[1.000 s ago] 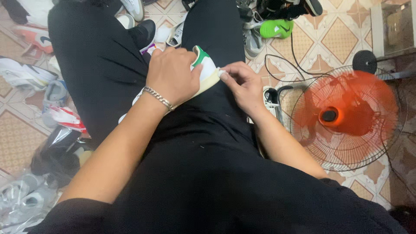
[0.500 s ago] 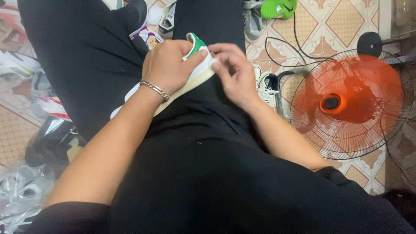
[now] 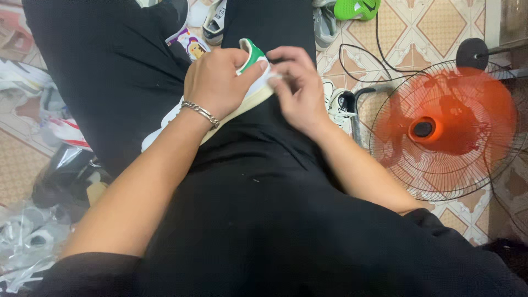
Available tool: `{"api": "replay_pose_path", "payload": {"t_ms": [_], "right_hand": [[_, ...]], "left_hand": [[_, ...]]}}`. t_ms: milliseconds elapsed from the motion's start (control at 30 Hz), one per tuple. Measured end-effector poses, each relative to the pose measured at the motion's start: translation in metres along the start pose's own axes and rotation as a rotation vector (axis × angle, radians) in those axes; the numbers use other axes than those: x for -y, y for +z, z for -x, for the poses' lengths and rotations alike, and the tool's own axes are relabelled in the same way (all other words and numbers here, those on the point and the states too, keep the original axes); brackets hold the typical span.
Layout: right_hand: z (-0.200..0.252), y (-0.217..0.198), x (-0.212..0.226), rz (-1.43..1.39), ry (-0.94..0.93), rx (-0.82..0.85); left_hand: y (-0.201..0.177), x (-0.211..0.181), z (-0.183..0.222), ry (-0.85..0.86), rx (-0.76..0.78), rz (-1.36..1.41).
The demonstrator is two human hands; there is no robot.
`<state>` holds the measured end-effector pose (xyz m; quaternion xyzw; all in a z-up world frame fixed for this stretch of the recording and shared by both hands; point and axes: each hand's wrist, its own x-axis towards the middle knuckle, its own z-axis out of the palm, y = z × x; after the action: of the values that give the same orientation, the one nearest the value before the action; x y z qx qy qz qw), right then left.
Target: The person applies a liquid from a bottle onto an applicator and rubs it along the edges and interior surfaces of a white sneaker held in their lap.
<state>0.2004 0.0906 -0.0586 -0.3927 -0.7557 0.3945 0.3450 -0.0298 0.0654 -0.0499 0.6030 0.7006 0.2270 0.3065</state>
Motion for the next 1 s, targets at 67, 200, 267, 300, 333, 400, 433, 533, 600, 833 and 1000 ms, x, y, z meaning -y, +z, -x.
{"api": "replay_pose_path", "payload": {"t_ms": [67, 200, 267, 300, 333, 400, 433, 533, 600, 833, 1000], "right_hand": [[0.003, 0.001, 0.002, -0.006, -0.027, 0.035], [-0.002, -0.004, -0.018, 0.032, 0.011, -0.038], [-0.002, -0.002, -0.010, 0.032, 0.012, -0.045], [0.002, 0.000, 0.000, 0.030, -0.026, -0.005], [0.006, 0.003, 0.010, 0.029, -0.064, 0.035], [0.000, -0.002, -0.011, 0.029, -0.019, 0.008], [-0.003, -0.005, -0.021, 0.032, 0.027, -0.026], [-0.004, -0.008, -0.016, 0.087, 0.042, -0.015], [0.003, 0.002, 0.004, 0.078, -0.024, 0.008], [0.001, -0.004, -0.012, 0.019, 0.025, -0.024], [-0.004, -0.002, -0.025, 0.026, -0.021, -0.010]], "left_hand": [[0.001, 0.000, 0.003, -0.023, 0.010, 0.018], [0.005, 0.002, 0.004, 0.008, -0.007, 0.014], [0.005, 0.004, 0.000, 0.033, -0.030, 0.010], [0.007, 0.005, 0.000, 0.052, -0.042, -0.002], [0.010, 0.007, 0.001, 0.071, -0.054, -0.015], [0.007, 0.004, 0.002, 0.028, -0.033, -0.004], [0.005, 0.001, 0.003, -0.008, -0.009, 0.005], [0.005, 0.001, 0.005, 0.022, -0.030, 0.000], [0.004, 0.001, 0.004, 0.026, -0.025, 0.009], [0.005, 0.002, 0.002, -0.001, -0.007, -0.018], [0.003, 0.003, 0.000, 0.005, -0.006, 0.005]]}}
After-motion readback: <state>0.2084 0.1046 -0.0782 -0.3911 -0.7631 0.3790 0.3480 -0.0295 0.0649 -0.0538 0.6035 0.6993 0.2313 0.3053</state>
